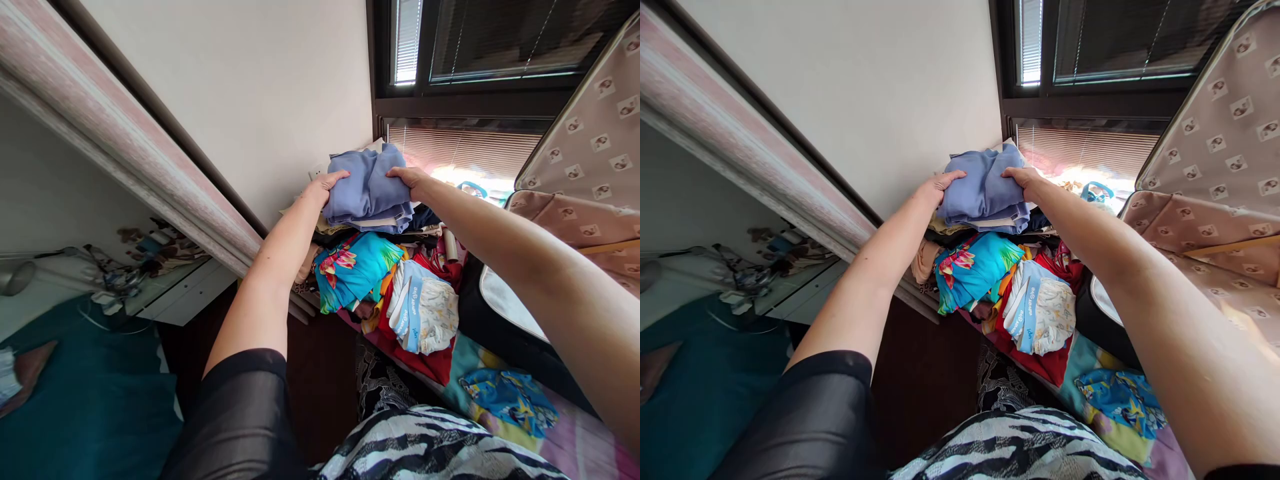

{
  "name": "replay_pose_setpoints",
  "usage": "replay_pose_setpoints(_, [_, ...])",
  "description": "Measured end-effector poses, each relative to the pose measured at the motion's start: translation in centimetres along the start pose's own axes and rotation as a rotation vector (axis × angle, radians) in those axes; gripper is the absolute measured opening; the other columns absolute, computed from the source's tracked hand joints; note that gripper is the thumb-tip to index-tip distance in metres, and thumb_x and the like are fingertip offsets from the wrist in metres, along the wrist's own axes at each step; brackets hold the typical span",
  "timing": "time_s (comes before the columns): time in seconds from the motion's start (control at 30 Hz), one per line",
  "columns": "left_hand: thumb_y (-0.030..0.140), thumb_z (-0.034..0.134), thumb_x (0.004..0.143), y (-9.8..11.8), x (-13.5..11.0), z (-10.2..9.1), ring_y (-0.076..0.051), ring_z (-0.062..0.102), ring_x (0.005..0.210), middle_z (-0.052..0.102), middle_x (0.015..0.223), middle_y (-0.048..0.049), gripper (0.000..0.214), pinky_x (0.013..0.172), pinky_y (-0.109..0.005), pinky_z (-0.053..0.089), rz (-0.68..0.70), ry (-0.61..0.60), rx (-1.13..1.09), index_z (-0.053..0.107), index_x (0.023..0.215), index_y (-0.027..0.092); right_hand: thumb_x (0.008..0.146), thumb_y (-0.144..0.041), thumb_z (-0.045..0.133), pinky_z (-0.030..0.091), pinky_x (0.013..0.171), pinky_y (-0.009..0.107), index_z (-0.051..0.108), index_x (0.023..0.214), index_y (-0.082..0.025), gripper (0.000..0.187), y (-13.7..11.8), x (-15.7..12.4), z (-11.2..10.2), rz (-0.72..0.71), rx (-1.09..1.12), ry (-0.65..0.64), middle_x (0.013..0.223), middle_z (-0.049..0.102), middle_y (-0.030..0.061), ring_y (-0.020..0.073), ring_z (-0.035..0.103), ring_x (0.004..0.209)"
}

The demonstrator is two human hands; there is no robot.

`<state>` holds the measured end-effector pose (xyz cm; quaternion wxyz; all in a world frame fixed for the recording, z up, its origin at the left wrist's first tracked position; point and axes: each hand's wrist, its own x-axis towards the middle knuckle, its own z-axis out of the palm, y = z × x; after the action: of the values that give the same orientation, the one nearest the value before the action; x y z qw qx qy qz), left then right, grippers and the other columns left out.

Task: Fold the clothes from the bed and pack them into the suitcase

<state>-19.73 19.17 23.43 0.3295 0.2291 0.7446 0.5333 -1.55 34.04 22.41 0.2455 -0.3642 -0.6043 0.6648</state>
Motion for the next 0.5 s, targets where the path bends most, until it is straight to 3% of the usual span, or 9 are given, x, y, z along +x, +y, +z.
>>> replay_pose_setpoints(0.1, [0.047, 0.088, 0.074, 0.6, -0.1, 0.5, -0.038, 0.07, 0.127, 0.082, 0.116, -0.0132, 0.077, 0.116, -0.055, 0.052, 0.121, -0.028, 0.052, 0.071, 0.142, 0.017, 0.081, -0.01, 0.072, 0.064, 0.094, 0.046, 0.065, 0.124, -0.017, 0.045, -1.2, -0.7, 0.7, -0.05, 0.003, -0.092, 0.103, 0.072, 0.0062, 0.0218, 0.067, 0.098])
replay_pose_setpoints(0.23, [0.046, 0.087, 0.078, 3.3, -1.8, 0.8, -0.039, 0.069, 0.128, 0.081, 0.116, -0.0128, 0.077, 0.117, -0.059, 0.049, 0.288, 0.069, 0.089, 0.067, 0.146, 0.016, 0.082, -0.017, 0.078, 0.061, 0.097, 0.051, 0.065, 0.128, -0.018, 0.048, -4.3, -1.4, 0.6, -0.24, -0.086, -0.08, 0.103, 0.071, 0.0058, 0.0265, 0.064, 0.107])
replay_pose_setpoints(0.33, [0.035, 0.081, 0.088, 6.4, -4.6, 0.7, -0.035, 0.069, 0.129, 0.08, 0.123, -0.01, 0.065, 0.116, -0.056, 0.052, 0.347, 0.067, 0.004, 0.064, 0.148, 0.017, 0.09, -0.026, 0.077, 0.06, 0.098, 0.047, 0.062, 0.13, -0.016, 0.044, -7.1, -2.8, -0.2, -0.378, -0.102, -0.079, 0.099, 0.069, 0.0033, 0.0223, 0.062, 0.106])
replay_pose_setpoints(0.5, [0.014, 0.071, 0.092, 10.1, -11.7, 0.0, -0.03, 0.069, 0.131, 0.08, 0.13, -0.0024, 0.042, 0.116, -0.049, 0.056, 0.509, 0.015, -0.073, 0.072, 0.133, 0.022, 0.086, -0.013, 0.072, 0.065, 0.092, 0.043, 0.062, 0.121, -0.02, 0.036, -10.4, -8.9, -2.3, -0.531, -0.045, -0.051, 0.106, 0.069, 0.004, 0.023, 0.068, 0.105])
